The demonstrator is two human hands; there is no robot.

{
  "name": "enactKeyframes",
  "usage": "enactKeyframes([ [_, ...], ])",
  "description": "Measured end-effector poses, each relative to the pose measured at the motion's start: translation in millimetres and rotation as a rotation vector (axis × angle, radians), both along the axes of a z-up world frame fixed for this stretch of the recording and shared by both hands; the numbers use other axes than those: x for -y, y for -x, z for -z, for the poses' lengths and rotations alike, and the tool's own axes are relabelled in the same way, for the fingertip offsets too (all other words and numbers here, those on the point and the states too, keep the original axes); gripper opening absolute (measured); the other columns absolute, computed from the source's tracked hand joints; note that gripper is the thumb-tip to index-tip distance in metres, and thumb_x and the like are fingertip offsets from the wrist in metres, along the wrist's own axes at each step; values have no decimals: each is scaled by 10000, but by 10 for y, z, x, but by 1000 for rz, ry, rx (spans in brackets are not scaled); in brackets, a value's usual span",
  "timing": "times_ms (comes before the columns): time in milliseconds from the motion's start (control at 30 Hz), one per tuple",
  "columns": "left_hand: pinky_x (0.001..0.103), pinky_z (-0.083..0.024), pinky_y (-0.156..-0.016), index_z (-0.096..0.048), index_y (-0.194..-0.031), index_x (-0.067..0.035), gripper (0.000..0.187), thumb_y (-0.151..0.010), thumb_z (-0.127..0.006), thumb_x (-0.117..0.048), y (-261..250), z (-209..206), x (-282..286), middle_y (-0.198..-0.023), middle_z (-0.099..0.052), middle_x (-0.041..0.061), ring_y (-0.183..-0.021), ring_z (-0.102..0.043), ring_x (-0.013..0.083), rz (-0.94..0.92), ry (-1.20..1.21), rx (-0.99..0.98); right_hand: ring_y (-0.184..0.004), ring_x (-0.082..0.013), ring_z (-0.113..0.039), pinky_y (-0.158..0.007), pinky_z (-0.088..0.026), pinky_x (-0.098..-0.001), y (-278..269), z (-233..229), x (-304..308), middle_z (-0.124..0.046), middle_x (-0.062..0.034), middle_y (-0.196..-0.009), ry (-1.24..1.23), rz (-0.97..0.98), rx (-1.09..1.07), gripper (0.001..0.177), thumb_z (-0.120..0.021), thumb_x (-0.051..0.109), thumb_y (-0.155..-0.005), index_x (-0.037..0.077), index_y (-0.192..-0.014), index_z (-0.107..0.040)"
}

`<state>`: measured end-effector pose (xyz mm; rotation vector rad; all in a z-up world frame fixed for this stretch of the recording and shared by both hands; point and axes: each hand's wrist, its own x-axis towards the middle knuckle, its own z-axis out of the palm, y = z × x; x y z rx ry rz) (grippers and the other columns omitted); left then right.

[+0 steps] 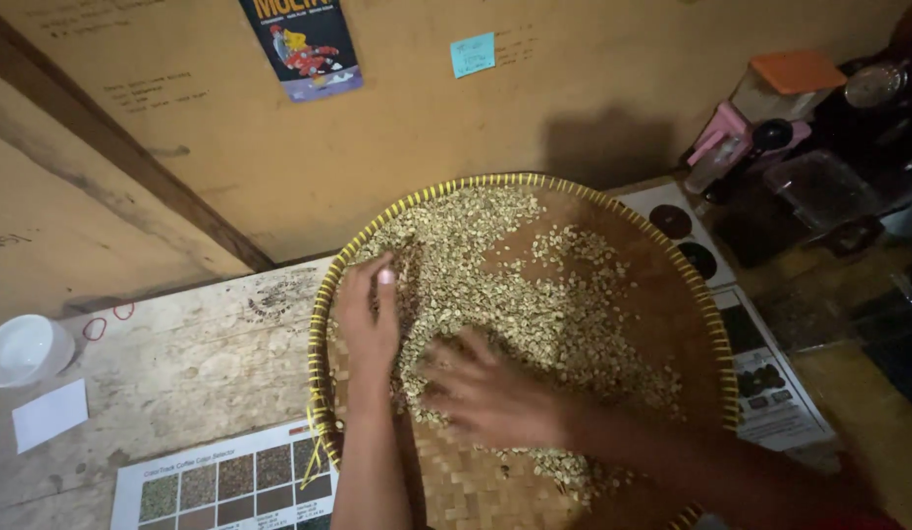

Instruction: Sorting green coffee beans by hand in a woven tray to remove defects

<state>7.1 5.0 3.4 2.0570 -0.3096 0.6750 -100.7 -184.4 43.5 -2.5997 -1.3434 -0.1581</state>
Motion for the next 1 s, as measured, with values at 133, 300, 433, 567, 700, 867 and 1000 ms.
enactKeyframes([
  [133, 393, -500, -940, -668, -1212, -59, 420, -1117, -388, -357, 99, -188, -113, -1142, -694, 127, -1070, -649, 258, -45, 153, 75, -1580, -351, -167, -1246, 45, -672, -21, 114, -386, -300, -145, -1670, 228, -149, -168, 574, -337, 499, -1014, 211, -1489, -484],
  [300, 374, -484, -958, -663, -1217, -43, 376, -1123, -395, -289, 125, -236, -202, -1126, -681, 129, -1077, -648, 263, -67, 227, 100, -1477, -393, -342, -1185, -224, -672, -253, 74, -317, -424, -174, -1583, 238, 49, -318, 455, -623, 278, -943, 172, -1385, -599],
  [433, 373, -490, -906, -668, -1201, -54, 436, -1122, -378, -370, 70, -210, -218, -1101, -679, 124, -1043, -650, 259, -72, 247, 133, -1480, -437, -343, -1171, -185, -735, -106, 373, -223, -519, -173, -1513, 122, 108, 39, 581, -802, 197, -744, 179, -1308, -663],
  [567, 361, -482, -895, -673, -1216, -65, 383, -1123, -412, -330, 102, -296, -259, -1050, -679, 95, -994, -652, 228, -142, 320, 174, -1599, -411, -138, -1210, 69, -755, 380, 500, -672, -381, -213, -1623, 221, -102, -187, 603, -423, 406, -1019, 13, -1468, -507],
  [700, 339, -538, -891, -660, -1204, -16, 385, -1117, -409, -295, 121, -332, -290, -1087, -649, 125, -1001, -664, 235, -151, 367, 191, -1537, -463, -281, -1266, -3, -690, -3, 590, -981, -497, -289, -1511, 194, -100, -103, 673, -590, 384, -833, -30, -1362, -630],
  [867, 423, -531, -877, -700, -1186, -8, 417, -1112, -412, -299, 22, -224, -364, -993, -678, 160, -912, -683, 325, -94, 311, 280, -1411, -378, -420, -1181, -254, -676, -870, 874, -1047, -504, -106, -1517, 86, 54, -167, 563, -508, 428, -915, 161, -1403, -592],
  [1000, 419, -509, -888, -690, -1209, -2, 447, -1116, -395, -325, 41, -240, -365, -967, -655, 159, -904, -655, 322, -81, 286, 267, -1494, -441, -319, -1163, -293, -734, -1268, 719, -677, -329, -117, -1651, -103, 102, -305, 601, -289, 547, -1087, 162, -1520, -449],
])
